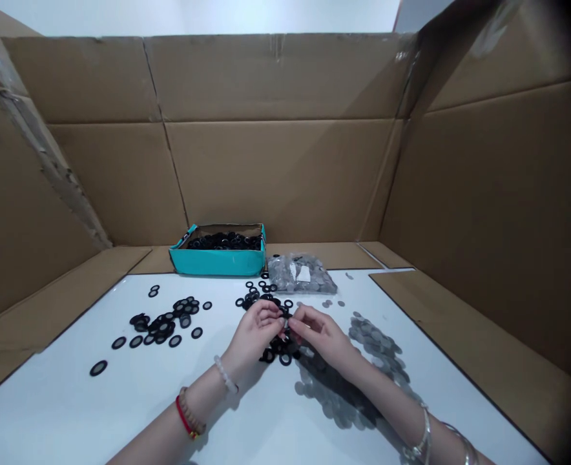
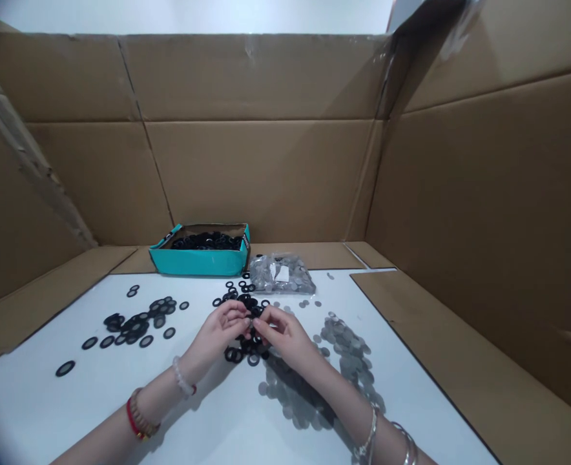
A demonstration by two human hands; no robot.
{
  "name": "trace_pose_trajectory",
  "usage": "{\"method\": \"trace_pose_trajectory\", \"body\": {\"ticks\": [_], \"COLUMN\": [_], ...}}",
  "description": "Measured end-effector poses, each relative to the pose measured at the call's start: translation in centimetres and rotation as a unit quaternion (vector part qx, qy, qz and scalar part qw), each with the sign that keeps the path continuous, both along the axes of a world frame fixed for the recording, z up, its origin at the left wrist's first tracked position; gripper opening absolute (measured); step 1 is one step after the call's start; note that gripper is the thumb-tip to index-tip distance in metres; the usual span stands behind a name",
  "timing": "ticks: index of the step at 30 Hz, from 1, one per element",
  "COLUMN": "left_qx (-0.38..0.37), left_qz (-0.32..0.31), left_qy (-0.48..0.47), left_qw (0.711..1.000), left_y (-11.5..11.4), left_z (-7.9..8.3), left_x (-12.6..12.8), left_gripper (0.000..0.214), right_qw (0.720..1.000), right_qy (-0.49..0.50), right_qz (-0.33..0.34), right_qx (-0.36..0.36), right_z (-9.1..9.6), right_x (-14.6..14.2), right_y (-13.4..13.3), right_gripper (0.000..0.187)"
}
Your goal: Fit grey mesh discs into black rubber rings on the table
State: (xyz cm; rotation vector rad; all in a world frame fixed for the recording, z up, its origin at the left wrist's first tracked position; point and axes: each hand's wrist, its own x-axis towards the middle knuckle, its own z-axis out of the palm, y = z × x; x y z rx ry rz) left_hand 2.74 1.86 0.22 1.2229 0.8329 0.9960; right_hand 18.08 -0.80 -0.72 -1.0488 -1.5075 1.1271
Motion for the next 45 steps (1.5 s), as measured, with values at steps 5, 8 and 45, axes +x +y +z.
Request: {"method": "trace_pose_trajectory", "body": {"ticks": [5, 8, 45], "left_qx": [-0.017, 0.002, -0.045], "left_qz": [-0.010, -0.034, 0.035], "left_qy": [-0.021, -0.012, -0.026], "left_qw": [1.000, 0.999, 0.998], "left_y": [-0.2, -0.3, -0.5], "left_z": [-0.6, -0.7, 0.3], "left_x": [0.0, -0.1, 0.0], "left_gripper": [0.027, 0.026, 0.040], "right_qw": [1.000, 1.000, 1.000], "right_qy": [-0.001, 0.004, -0.008], "right_qz": [-0.008, -0.010, -0.019], "right_qx": [-0.011, -0.007, 0.015], "right_z": [-0.3, -0.6, -0.4], "right_x": [-0.4, -0.4, -0.6], "right_y": [-0.3, -0.2, -0.8], "right_gripper": [0.032, 0.031, 0.030]}}
